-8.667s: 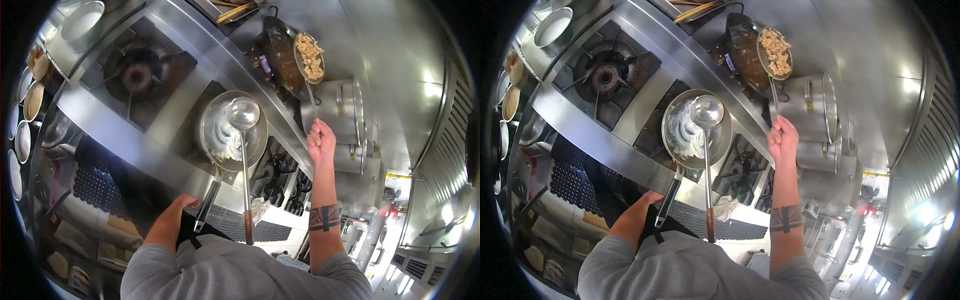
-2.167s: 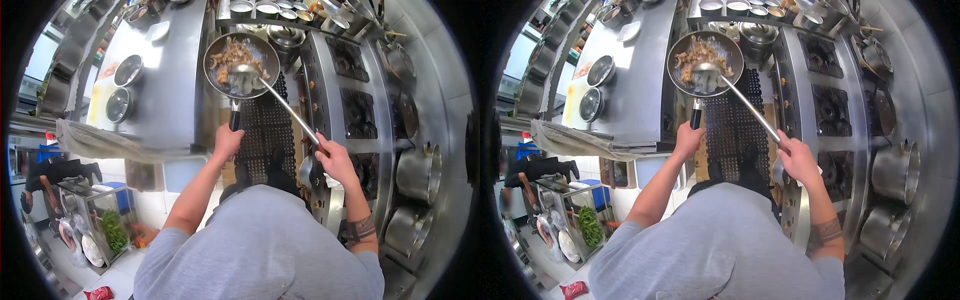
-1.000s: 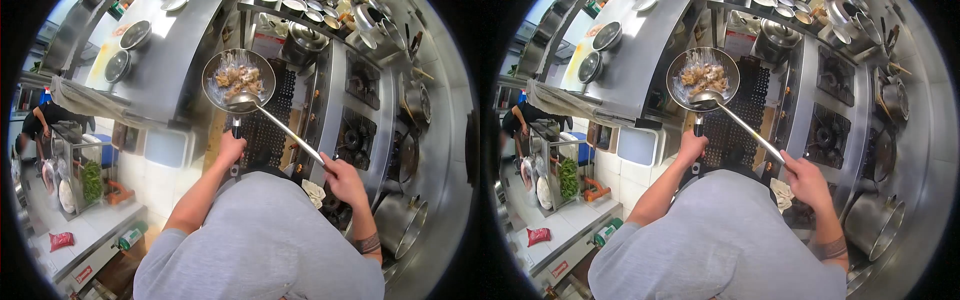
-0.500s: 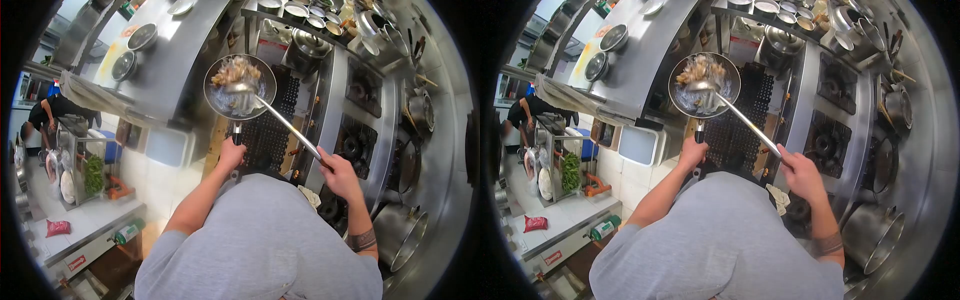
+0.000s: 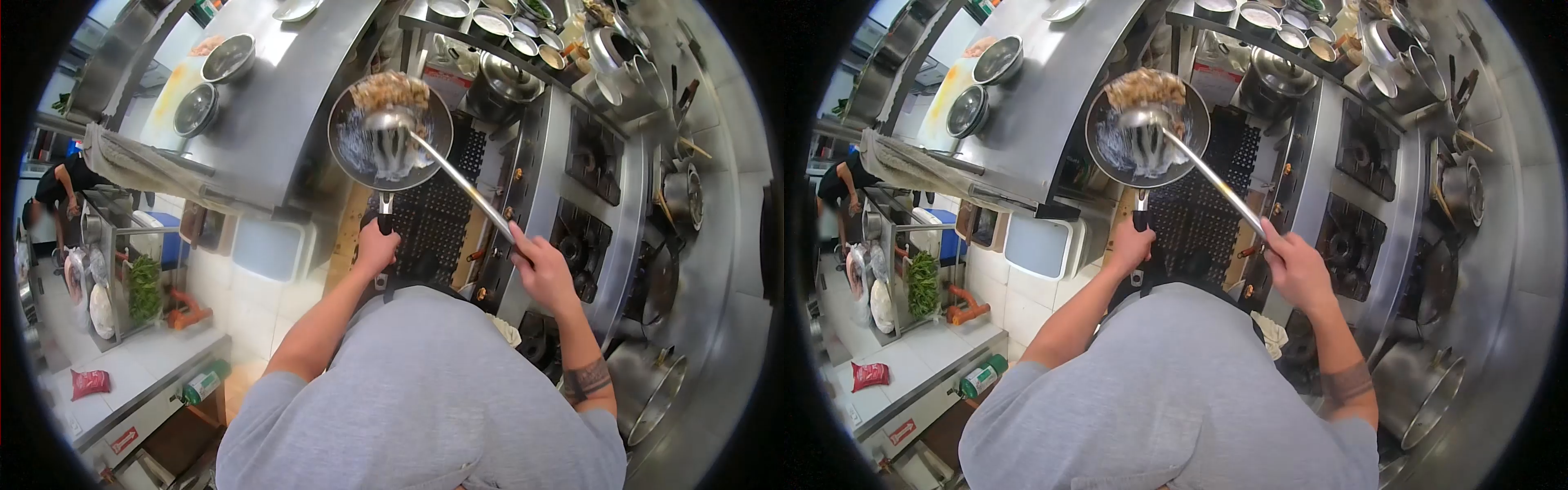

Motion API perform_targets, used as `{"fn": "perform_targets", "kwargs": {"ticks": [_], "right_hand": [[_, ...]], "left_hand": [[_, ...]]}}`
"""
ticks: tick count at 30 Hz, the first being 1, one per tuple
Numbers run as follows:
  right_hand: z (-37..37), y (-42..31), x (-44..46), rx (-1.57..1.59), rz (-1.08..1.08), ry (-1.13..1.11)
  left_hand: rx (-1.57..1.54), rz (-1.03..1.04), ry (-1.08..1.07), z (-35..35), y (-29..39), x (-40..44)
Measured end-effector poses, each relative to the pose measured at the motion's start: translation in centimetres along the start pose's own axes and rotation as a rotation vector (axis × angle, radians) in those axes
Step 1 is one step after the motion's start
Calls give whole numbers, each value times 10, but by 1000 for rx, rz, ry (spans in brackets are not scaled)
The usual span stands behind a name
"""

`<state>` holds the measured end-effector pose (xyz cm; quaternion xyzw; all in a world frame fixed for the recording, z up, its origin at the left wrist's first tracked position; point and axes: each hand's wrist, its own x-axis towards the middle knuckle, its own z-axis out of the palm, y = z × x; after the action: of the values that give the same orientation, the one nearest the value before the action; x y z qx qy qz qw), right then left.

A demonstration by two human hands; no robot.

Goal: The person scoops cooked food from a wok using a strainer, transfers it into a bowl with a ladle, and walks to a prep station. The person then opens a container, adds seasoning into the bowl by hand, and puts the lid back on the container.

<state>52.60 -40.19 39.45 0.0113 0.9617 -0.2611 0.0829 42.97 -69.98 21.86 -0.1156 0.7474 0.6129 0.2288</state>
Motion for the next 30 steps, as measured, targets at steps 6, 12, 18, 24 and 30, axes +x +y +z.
{"fn": "perform_targets", "kwargs": {"ticks": [6,12,18,24,30], "right_hand": [[-55,-28,22,-152,134,-250],[-7,-23,86,-140,148,35],[30,-38,58,89,172,66],[-21,-45,77,-51,187,-187],[-3,-35,120,-116,205,64]], "left_hand": [[18,-181,-49,-17,28,42],[45,-52,-80,-38,77,86],[127,-80,-90,-55,46,85],[125,-154,-139,-55,58,110],[126,1,-101,-46,70,123]]}}
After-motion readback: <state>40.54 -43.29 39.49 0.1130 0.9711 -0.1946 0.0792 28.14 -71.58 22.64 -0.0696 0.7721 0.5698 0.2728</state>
